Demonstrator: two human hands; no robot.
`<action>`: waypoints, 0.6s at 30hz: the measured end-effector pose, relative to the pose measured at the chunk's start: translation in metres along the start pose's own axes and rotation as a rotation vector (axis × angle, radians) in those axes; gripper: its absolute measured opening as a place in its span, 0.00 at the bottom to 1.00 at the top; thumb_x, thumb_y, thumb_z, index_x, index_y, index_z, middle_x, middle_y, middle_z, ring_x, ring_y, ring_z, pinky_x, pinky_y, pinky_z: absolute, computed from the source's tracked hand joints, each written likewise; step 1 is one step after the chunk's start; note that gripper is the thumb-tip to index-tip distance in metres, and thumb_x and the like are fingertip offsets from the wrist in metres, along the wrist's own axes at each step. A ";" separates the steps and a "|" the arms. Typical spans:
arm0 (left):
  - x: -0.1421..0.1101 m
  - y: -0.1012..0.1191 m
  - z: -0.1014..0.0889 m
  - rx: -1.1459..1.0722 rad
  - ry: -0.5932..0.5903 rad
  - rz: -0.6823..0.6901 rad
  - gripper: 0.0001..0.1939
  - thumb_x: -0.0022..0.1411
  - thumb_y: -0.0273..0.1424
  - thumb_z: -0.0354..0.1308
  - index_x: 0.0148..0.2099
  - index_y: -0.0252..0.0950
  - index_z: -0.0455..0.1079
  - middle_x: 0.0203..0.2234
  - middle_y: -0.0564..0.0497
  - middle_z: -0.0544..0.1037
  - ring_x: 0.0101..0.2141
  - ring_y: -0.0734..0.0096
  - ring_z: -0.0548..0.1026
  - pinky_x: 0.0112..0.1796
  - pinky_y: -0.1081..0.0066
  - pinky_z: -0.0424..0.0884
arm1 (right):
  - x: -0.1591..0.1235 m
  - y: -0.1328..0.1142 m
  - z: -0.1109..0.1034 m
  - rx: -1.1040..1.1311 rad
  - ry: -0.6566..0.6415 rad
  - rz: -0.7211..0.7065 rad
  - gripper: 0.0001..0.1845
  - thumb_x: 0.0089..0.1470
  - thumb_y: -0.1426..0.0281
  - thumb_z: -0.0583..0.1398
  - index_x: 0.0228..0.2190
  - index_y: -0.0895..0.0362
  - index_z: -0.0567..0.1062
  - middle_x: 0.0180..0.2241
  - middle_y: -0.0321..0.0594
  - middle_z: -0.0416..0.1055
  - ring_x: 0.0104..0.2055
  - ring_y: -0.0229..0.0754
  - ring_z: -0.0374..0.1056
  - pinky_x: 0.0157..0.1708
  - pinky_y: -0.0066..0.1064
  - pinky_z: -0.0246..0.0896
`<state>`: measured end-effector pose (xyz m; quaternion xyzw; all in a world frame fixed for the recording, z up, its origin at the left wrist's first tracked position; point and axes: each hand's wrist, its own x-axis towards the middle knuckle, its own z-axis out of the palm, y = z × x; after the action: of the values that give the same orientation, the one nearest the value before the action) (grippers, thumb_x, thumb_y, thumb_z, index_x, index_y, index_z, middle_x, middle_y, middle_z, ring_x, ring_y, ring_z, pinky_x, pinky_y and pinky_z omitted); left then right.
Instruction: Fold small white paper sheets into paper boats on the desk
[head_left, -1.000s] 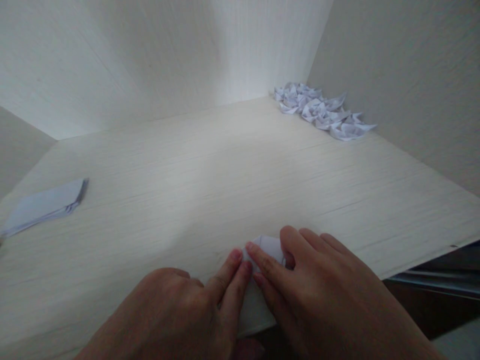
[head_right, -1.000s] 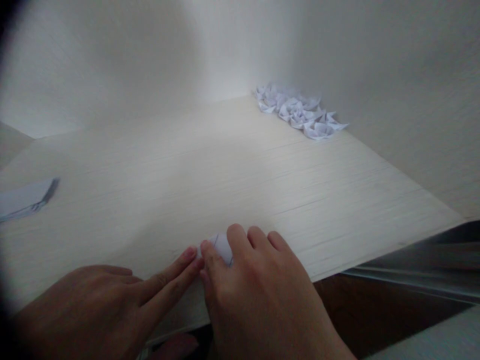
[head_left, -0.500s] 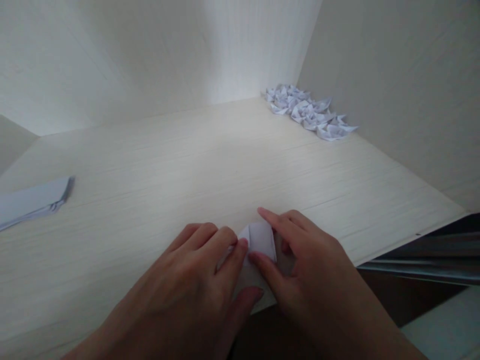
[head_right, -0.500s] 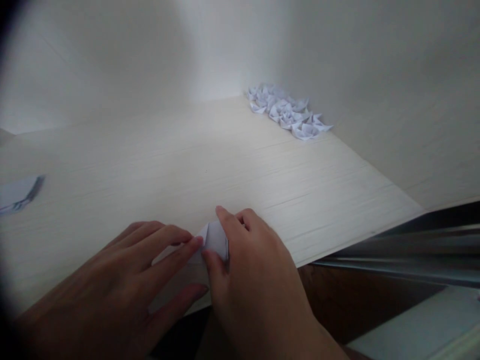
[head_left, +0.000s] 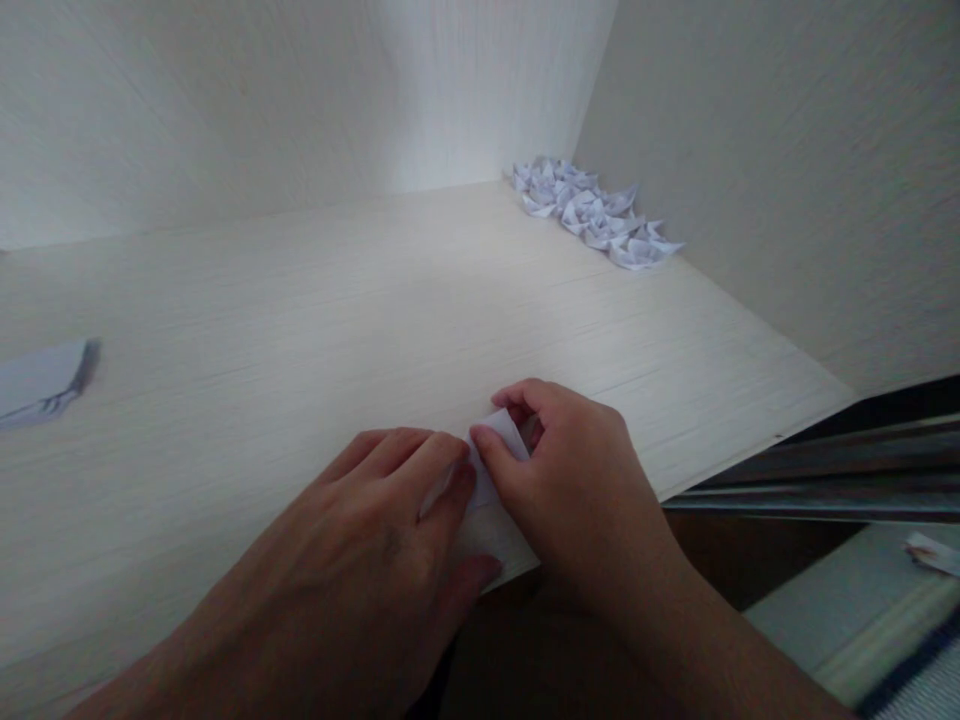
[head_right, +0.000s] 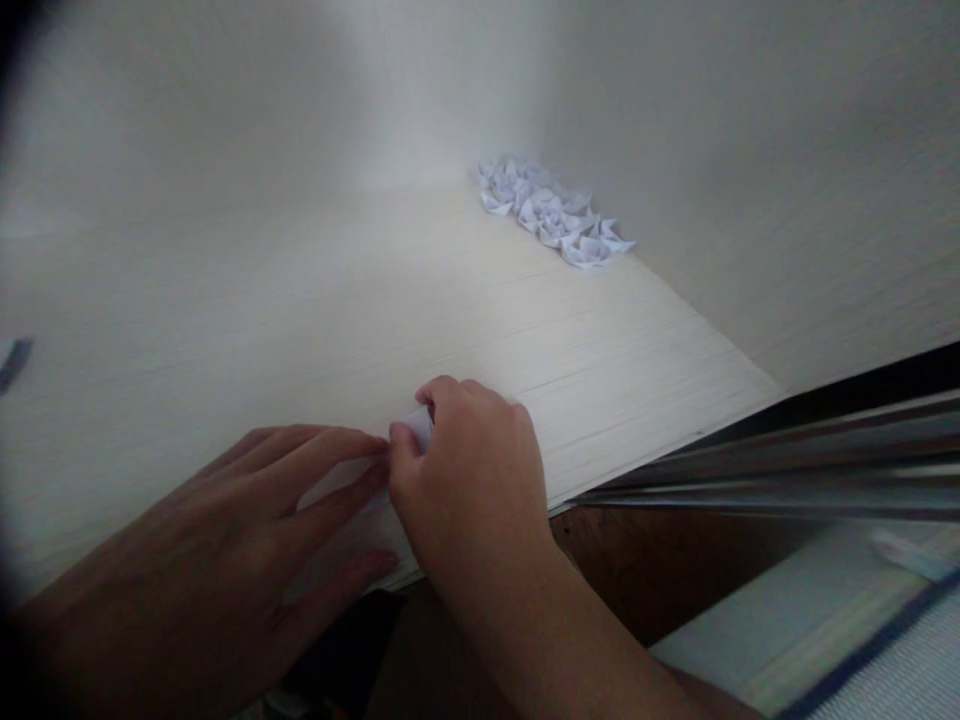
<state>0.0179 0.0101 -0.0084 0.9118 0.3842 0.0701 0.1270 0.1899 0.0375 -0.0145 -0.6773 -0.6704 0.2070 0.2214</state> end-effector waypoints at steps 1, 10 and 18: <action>0.000 0.000 0.000 0.008 -0.002 0.004 0.16 0.68 0.25 0.54 0.56 0.37 0.72 0.47 0.46 0.77 0.46 0.52 0.74 0.49 0.44 0.75 | 0.000 -0.001 0.001 0.012 0.005 -0.003 0.08 0.55 0.69 0.65 0.38 0.57 0.82 0.35 0.44 0.81 0.34 0.48 0.73 0.35 0.39 0.64; 0.004 0.002 -0.004 0.040 0.000 -0.028 0.09 0.67 0.28 0.57 0.46 0.37 0.77 0.41 0.47 0.78 0.42 0.55 0.75 0.48 0.47 0.75 | -0.006 0.016 0.007 0.114 0.147 -0.195 0.11 0.54 0.76 0.65 0.41 0.57 0.81 0.34 0.41 0.82 0.34 0.46 0.76 0.34 0.36 0.67; 0.003 0.001 -0.003 0.020 0.038 -0.014 0.08 0.64 0.29 0.61 0.46 0.38 0.77 0.41 0.49 0.79 0.40 0.58 0.75 0.46 0.52 0.75 | -0.008 0.037 -0.002 0.063 0.084 -0.537 0.09 0.63 0.75 0.59 0.37 0.55 0.79 0.33 0.38 0.81 0.36 0.44 0.77 0.38 0.36 0.72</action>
<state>0.0207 0.0122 -0.0055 0.9089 0.3935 0.0826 0.1110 0.2212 0.0294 -0.0344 -0.4761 -0.8094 0.1334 0.3168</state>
